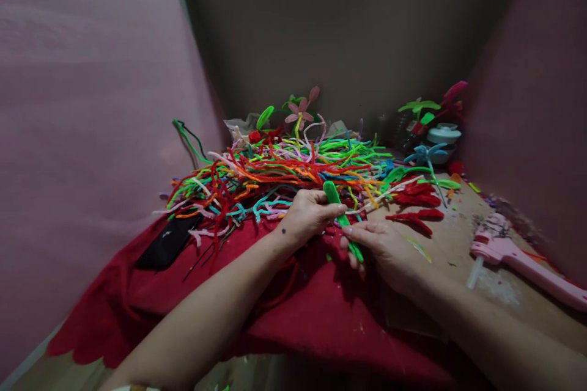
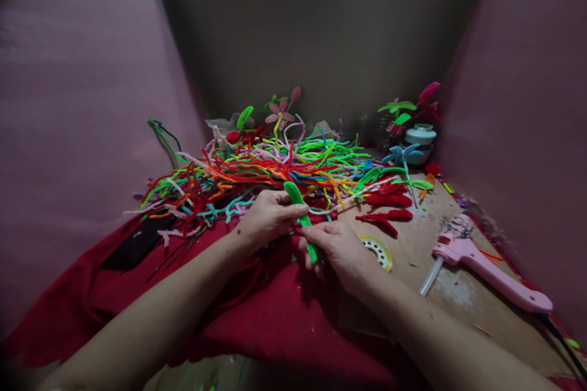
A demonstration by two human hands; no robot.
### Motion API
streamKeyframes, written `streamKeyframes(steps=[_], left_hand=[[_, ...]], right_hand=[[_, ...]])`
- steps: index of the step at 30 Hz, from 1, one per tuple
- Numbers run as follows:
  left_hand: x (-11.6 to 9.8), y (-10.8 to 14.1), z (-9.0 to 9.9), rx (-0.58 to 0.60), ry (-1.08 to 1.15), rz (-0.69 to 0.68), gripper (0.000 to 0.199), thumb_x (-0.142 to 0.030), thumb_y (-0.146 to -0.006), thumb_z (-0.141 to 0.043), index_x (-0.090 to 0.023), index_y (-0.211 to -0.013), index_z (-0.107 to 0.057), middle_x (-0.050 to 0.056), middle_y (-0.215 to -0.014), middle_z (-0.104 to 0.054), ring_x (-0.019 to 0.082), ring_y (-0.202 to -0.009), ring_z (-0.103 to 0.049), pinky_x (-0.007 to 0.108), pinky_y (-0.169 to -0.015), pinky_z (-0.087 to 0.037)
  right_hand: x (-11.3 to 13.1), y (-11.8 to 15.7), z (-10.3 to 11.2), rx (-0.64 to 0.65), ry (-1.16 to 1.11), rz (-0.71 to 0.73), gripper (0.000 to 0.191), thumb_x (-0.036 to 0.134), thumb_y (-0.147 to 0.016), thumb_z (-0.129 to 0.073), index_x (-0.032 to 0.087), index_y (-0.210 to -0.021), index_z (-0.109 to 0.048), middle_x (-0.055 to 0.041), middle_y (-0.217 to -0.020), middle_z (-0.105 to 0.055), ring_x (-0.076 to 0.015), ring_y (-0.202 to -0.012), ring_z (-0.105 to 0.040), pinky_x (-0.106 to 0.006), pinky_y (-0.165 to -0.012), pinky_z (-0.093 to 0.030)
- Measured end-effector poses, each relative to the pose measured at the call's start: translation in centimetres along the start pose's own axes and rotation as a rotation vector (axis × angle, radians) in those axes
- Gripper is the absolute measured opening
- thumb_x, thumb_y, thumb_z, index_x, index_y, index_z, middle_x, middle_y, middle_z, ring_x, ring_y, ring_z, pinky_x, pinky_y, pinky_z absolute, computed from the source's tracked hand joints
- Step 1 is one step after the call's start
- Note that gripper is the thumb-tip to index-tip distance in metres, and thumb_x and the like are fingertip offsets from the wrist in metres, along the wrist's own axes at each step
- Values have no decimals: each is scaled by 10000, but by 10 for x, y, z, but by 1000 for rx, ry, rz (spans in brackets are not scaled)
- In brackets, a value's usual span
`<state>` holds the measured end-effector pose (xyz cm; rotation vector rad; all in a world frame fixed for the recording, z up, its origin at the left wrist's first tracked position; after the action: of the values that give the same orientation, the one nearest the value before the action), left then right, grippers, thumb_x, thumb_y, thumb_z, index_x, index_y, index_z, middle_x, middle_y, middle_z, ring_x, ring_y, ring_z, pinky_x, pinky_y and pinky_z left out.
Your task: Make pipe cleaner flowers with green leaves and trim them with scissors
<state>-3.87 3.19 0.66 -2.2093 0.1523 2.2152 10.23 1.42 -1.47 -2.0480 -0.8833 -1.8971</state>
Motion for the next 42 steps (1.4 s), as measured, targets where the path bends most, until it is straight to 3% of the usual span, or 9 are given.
streamKeyframes(steps=[3, 7, 12, 16, 20, 23, 31, 36, 42], left_hand=[[-6, -3, 6, -74, 3, -94, 268, -342, -582, -701, -123, -598, -548, -66, -478, -421, 28, -405, -328, 185, -422, -259], [-14, -2, 18, -255, -289, -302, 243, -328, -671, -636, -138, -554, -541, -63, -475, -402, 45, -448, -326, 187, -451, -283], [-24, 3, 25, -442, -385, -622, 142, -304, -749, -575, -166, -740, -607, -26, -627, -536, 69, -570, -461, 182, -559, -376], [-26, 2, 24, -377, -39, -419, 227, -395, -773, -540, -179, -843, -538, -60, -580, -480, 28, -379, -324, 164, -375, -259], [-14, 4, 7, 27, -113, -104, 277, -406, -711, -610, -133, -739, -571, -41, -560, -483, 24, -374, -334, 165, -357, -221], [-4, 8, -3, 213, -136, -21, 292, -393, -694, -632, -114, -651, -558, -46, -498, -441, 24, -388, -324, 167, -377, -212], [-15, 8, 5, 61, -14, -51, 246, -372, -756, -579, -133, -710, -549, -55, -449, -423, 37, -393, -336, 171, -399, -241], [-5, 6, 2, 144, -20, 19, 205, -347, -746, -580, -155, -779, -517, -31, -537, -536, 32, -351, -345, 161, -347, -200], [-6, 0, -12, 266, -231, 92, 218, -370, -735, -563, -168, -706, -488, -73, -421, -431, 42, -328, -321, 154, -334, -200]], right_hand=[[0, 1, -1, 6, 8, 12, 300, 409, -754, -559, 141, -623, -596, 15, -450, -555, -66, -361, -443, -180, -368, -318], [2, 3, -1, -20, 44, 26, 273, 377, -724, -583, 143, -585, -592, 28, -417, -525, -56, -348, -424, -174, -359, -295], [2, 3, -3, -39, 78, 29, 276, 386, -709, -592, 137, -592, -597, 31, -407, -512, -57, -336, -410, -180, -357, -287], [4, 0, -2, -101, 72, 122, 288, 396, -757, -538, 142, -627, -578, 21, -448, -538, -59, -352, -410, -189, -384, -295], [8, -4, 2, -156, 76, 223, 288, 390, -782, -503, 143, -654, -572, 29, -454, -520, -64, -375, -409, -191, -408, -303], [7, -6, 3, -125, 122, 222, 300, 377, -789, -495, 139, -616, -557, 29, -457, -508, -60, -385, -396, -186, -405, -294], [3, 0, -8, 112, 363, 208, 257, 303, -764, -521, 138, -572, -571, 14, -493, -533, -68, -424, -431, -185, -423, -322], [3, 8, -11, 199, 544, 376, 216, 285, -768, -539, 129, -652, -633, 23, -536, -539, -72, -492, -449, -176, -457, -320], [3, 14, -11, 227, 782, 554, 215, 284, -768, -549, 132, -660, -657, 35, -505, -507, -56, -463, -394, -176, -445, -278]])
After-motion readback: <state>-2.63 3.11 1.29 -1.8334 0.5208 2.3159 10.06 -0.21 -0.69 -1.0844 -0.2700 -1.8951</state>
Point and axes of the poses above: each hand's wrist, its own y-axis away from the middle knuckle, its own z-axis out of the back of the hand, x = y × z, the point moved 2 cm from there along -y, towards the middle knuckle
